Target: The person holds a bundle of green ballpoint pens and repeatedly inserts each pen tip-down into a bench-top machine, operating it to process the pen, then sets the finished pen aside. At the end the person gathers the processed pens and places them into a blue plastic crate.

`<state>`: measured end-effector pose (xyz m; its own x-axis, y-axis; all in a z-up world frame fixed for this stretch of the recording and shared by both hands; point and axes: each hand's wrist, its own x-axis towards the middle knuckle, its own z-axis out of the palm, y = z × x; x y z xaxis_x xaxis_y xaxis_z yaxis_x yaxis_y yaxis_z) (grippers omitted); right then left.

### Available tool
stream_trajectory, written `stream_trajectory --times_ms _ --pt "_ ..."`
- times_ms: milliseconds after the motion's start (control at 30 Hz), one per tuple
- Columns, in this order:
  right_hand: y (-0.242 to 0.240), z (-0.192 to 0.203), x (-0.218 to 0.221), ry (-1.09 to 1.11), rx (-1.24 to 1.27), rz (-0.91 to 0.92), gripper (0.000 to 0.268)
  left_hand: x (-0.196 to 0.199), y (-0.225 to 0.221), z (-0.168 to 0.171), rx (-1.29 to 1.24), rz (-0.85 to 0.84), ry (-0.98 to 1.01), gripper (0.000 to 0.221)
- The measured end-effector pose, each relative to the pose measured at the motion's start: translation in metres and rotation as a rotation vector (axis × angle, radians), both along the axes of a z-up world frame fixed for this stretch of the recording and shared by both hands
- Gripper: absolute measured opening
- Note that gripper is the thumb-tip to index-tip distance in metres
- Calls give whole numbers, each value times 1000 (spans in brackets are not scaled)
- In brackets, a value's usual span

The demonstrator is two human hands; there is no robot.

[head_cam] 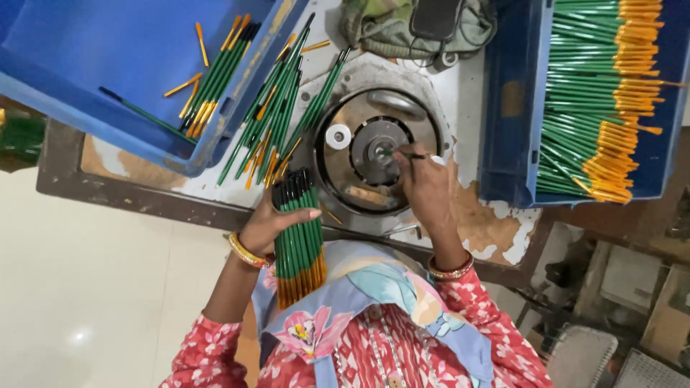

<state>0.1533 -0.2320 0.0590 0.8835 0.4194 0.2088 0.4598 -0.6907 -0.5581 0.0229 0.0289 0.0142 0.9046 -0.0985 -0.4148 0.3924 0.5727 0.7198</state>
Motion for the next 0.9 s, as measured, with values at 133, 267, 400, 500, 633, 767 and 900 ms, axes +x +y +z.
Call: stream_trajectory --times_ms 133,267,400,500,633,767,900 --pt "-2 -2 2 64 10 -1 10 8 1 7 -59 34 122 37" --pt "0 -22 3 -57 -7 -40 9 7 1 4 4 43 109 43" --pt "3 -15 2 -22 -51 -93 12 5 -3 6 56 63 143 52" --pt "13 9 8 -77 53 107 10 5 -6 13 58 85 101 59" --pt "-1 17 -20 94 133 -14 9 -6 -16 18 119 108 15 67" --pt "14 60 -38 428 279 -14 22 -6 -25 42 426 1 -212 74" --pt "-39 57 -17 293 -8 339 15 0 -29 46 581 -103 -327 66"
